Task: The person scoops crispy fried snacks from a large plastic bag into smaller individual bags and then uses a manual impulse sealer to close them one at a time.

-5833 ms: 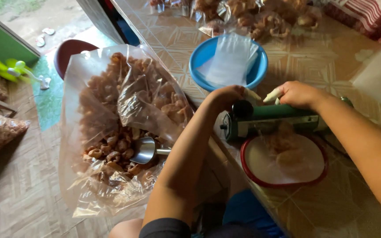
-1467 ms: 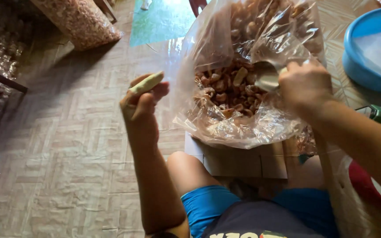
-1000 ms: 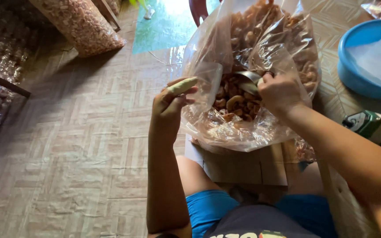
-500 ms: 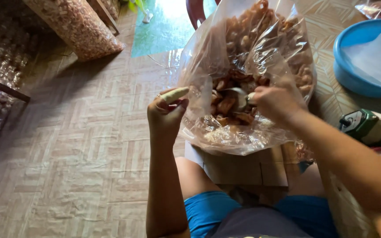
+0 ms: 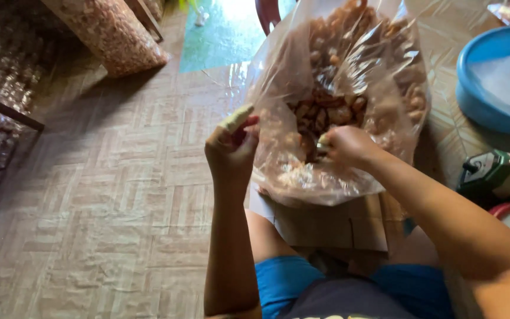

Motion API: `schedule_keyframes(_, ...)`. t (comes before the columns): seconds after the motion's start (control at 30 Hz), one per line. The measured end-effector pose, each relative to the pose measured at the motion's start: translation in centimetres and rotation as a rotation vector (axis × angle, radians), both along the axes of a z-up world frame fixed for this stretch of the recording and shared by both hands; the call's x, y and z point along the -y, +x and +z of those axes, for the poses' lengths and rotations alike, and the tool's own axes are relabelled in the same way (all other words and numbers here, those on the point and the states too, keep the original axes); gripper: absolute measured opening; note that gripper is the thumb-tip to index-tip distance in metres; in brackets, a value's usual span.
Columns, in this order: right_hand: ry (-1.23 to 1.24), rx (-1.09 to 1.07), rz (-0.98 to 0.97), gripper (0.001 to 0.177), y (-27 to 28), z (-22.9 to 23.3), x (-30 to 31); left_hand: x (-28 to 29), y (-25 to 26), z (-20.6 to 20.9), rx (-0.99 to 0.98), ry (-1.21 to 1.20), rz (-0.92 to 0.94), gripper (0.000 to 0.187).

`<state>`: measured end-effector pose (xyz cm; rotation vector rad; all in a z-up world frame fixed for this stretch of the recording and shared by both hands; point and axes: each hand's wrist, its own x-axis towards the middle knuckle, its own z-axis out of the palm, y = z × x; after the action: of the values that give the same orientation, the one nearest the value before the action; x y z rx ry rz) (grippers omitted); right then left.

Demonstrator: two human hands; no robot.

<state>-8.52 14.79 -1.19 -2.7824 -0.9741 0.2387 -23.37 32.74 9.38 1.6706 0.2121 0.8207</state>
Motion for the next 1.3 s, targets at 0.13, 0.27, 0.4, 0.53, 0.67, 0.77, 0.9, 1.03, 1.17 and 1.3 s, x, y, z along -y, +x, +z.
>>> schedule_keyframes(0.13,0.076,-0.203,0.051,0.035,-0.3,0.9,0.3,-0.7,-0.1,-0.5,0.027,0.104,0.083,0.026)
schedule_keyframes(0.27,0.2,-0.184,-0.016,0.038,-1.0,-1.9,-1.1,0.2,-0.1,1.1,0.054,0.22,0.121,0.02)
schedule_keyframes(0.4,0.339,-0.286,-0.013,0.04,-2.5,0.0,-0.6,0.7,-0.5,1.5,0.086,0.298,0.146,0.019)
schedule_keyframes(0.53,0.529,-0.412,-0.199,0.039,-1.5,-0.7,1.0,0.9,-1.2,2.3,0.219,0.368,0.228,0.033)
schedule_keyframes(0.67,0.575,-0.317,-0.367,0.04,-1.3,-0.8,3.3,1.7,-1.9,3.2,0.223,0.389,0.25,0.047)
schedule_keyframes(0.77,0.697,-0.242,-0.44,0.043,-5.1,8.3,4.7,2.0,-1.0,2.7,0.166,0.402,0.178,0.055)
schedule_keyframes(0.9,0.87,-0.307,-0.367,0.037,-5.1,6.0,6.7,1.1,4.9,-4.0,0.035,0.48,0.189,0.039)
schedule_keyframes(1.03,0.861,-0.395,-0.351,0.036,-4.4,8.6,9.4,2.4,8.9,-6.1,-0.174,0.597,0.076,0.034)
schedule_keyframes(1.17,0.67,-0.312,-0.25,0.039,-3.5,10.8,11.3,4.8,9.8,-5.4,-0.207,0.659,-0.011,0.061)
schedule_keyframes(1.3,0.528,-0.166,-0.201,0.034,-3.0,11.0,11.5,5.1,10.9,-6.7,-0.2,0.717,0.007,0.01)
